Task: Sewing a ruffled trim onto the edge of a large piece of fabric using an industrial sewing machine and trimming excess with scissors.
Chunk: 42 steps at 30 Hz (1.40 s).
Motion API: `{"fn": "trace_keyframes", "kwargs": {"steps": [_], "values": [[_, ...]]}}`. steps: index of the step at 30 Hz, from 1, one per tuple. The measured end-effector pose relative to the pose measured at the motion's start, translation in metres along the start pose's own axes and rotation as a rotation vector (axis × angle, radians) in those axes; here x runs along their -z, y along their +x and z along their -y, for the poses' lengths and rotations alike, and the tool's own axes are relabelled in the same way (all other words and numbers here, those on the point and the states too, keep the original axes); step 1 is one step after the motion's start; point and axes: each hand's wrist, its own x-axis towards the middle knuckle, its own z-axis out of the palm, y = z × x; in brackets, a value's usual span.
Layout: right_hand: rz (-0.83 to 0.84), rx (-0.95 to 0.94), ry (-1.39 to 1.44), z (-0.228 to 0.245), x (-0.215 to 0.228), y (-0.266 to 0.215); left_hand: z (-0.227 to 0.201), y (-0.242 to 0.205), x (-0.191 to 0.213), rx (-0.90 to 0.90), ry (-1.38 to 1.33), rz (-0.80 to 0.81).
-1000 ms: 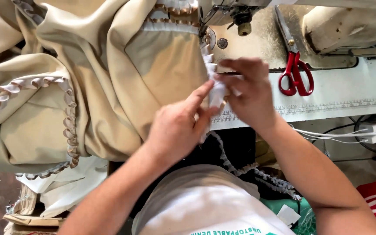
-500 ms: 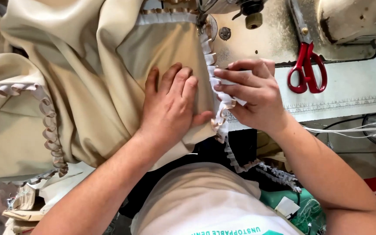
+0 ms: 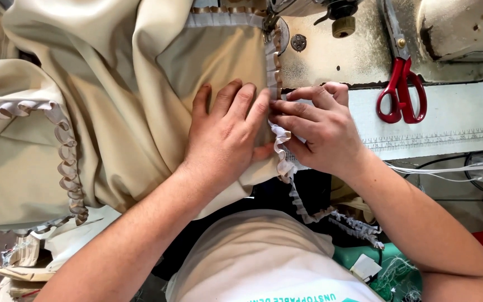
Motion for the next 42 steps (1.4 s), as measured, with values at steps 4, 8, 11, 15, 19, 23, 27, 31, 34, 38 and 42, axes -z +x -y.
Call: {"fn": "trace_keyframes", "kwargs": {"steps": [4, 8, 11, 15, 19, 23, 27, 31, 34, 38, 42], "values": [[0.033, 0.020, -0.039, 0.003, 0.005, 0.002, 0.004, 0.003, 0.007, -0.060, 0.029, -0.015], [0.088, 0.036, -0.036, -0.002, 0.009, -0.002, 0.007, 0.008, 0.014, -0.115, 0.041, -0.029], [0.203, -0.134, 0.180, -0.016, 0.016, -0.006, 0.010, 0.011, 0.012, -0.133, 0.028, 0.110], [-0.104, -0.118, -0.060, -0.031, 0.003, 0.022, 0.012, 0.018, 0.018, -0.200, 0.134, 0.007], [0.072, -0.169, -0.301, -0.051, -0.011, 0.022, 0.018, 0.021, 0.016, -0.281, 0.093, 0.036], [0.155, -0.251, -0.344, -0.052, -0.015, 0.018, 0.023, 0.022, 0.004, -0.301, 0.061, 0.215], [0.164, -0.275, -0.364, -0.043, -0.017, 0.020, 0.023, 0.023, 0.007, -0.256, 0.006, 0.261], [0.152, -0.286, -0.377, -0.039, -0.017, 0.025, 0.026, 0.021, 0.004, -0.245, -0.031, 0.256], [0.133, -0.275, -0.382, -0.039, -0.016, 0.023, 0.025, 0.020, 0.002, -0.251, -0.027, 0.253], [0.100, -0.249, -0.404, -0.039, -0.018, 0.023, 0.025, 0.020, 0.004, -0.257, -0.035, 0.222], [0.104, -0.257, -0.394, -0.040, -0.017, 0.023, 0.025, 0.020, 0.004, -0.250, -0.039, 0.180]]}}
